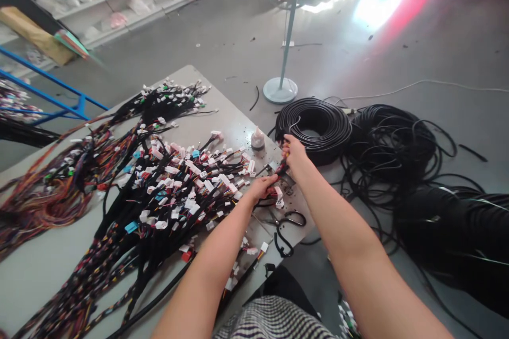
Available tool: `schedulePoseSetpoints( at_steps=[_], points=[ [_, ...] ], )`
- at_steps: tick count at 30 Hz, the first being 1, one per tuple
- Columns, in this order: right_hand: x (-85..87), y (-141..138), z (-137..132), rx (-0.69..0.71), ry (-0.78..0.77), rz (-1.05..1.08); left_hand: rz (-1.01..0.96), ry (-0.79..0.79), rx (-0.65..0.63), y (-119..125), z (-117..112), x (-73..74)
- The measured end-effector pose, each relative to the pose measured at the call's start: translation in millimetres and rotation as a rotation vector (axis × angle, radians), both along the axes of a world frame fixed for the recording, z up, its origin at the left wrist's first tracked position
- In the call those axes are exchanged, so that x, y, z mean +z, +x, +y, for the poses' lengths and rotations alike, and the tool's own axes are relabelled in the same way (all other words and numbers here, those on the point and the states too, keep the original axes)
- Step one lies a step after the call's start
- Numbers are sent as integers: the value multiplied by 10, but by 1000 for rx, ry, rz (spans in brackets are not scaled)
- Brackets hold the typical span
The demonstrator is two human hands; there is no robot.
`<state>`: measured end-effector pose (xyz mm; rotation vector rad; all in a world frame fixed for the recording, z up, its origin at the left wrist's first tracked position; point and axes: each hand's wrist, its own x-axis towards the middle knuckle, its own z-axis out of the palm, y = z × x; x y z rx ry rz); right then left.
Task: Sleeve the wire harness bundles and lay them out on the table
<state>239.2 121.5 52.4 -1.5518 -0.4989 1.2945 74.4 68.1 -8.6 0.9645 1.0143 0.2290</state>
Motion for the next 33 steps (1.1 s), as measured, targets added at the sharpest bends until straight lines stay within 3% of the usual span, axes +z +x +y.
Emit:
schedulePoseSetpoints(
  at_steps=[3, 5, 9, 12, 17, 23, 27, 30, 33],
  points=[
    [105, 229, -348, -167, 170, 207, -49, 13, 12, 21, -13, 10],
    [254, 386, -420, -299, 276, 213, -87, 11, 53, 48, -23, -8],
    [602, 444, -77, -529, 355, 50, -28, 26, 150, 58, -68, -77],
    [726, 236, 133, -425, 386, 146, 107, 109, 151, -49, -143, -111],
    [679, -91, -3, -337, 490, 145, 155, 229, 134, -270, -227, -90],
    [633, -112, 30, -316, 506, 124, 70, 139, -168, -70, 24, 89],
    [558, -158, 83, -306, 529, 96, 53, 208, -125, 42, 46, 76],
    [422, -230, -15, -334, 524, 92, 159, 313, -62, -104, -93, 1],
    [254, -283, -147, -392, 468, 108, 201, 307, -30, -281, -194, -17]
  ],
)
